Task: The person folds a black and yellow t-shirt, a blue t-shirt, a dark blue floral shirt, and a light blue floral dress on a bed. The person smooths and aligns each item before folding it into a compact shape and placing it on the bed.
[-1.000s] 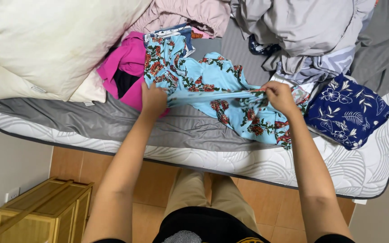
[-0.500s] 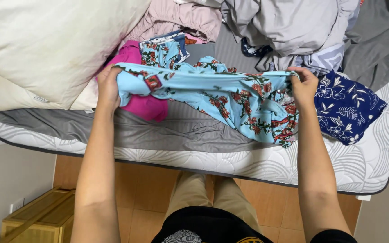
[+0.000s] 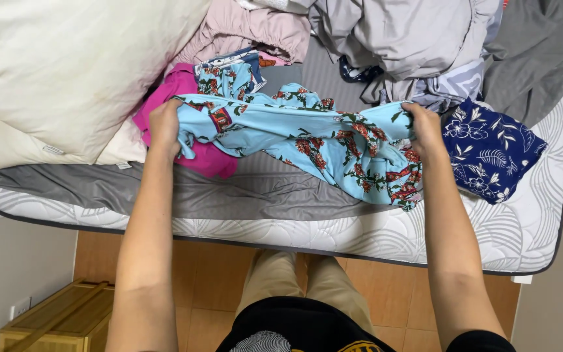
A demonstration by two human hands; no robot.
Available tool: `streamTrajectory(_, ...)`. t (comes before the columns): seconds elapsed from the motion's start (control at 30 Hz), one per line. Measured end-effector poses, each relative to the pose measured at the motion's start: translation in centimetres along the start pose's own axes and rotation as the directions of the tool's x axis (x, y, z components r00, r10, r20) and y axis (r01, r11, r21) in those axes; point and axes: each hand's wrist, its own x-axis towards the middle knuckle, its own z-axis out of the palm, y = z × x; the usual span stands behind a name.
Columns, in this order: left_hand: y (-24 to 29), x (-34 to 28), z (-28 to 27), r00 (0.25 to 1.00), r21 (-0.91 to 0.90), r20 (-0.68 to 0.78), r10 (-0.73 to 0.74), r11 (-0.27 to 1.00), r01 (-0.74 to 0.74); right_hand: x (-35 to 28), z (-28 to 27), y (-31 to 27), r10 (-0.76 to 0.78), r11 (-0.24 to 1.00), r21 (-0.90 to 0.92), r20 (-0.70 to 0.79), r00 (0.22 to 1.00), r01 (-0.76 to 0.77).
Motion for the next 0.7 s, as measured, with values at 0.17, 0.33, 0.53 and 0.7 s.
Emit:
streamTrajectory(0.17, -2.5, 1.2, 1.2, 0.989, 0.017, 0.099, 0.105, 0.994, -0.108, -2.2, 4.1, -0.8, 0.022, 0.998, 0.057, 0.072, 0.997, -0.026)
streamTrajectory(0.33, 1.1, -5.4, 6.9, 0.696, 0.698, 0.491, 0.524, 0.241, -0.674, -4.1, 8.4, -2.1, -0.033, 0.98, -0.176, 0.33, 0.943, 0.096)
streamTrajectory(0.53, 3.7, -12.6, 18.2, 0.457, 0.295, 0.857, 0.239, 0.499, -0.814, -9.8, 15.9, -8.3, 0.019, 0.796, -0.453, 0.682, 0.731, 0.401)
streamTrajectory(0.7, 0.5, -12.4, 22.6, 0.461, 0.238, 0.867, 0.189, 0.656, -0.717, -10.8, 15.1, -8.0, -0.131, 0.881, -0.215, 0.745, 0.654, 0.421)
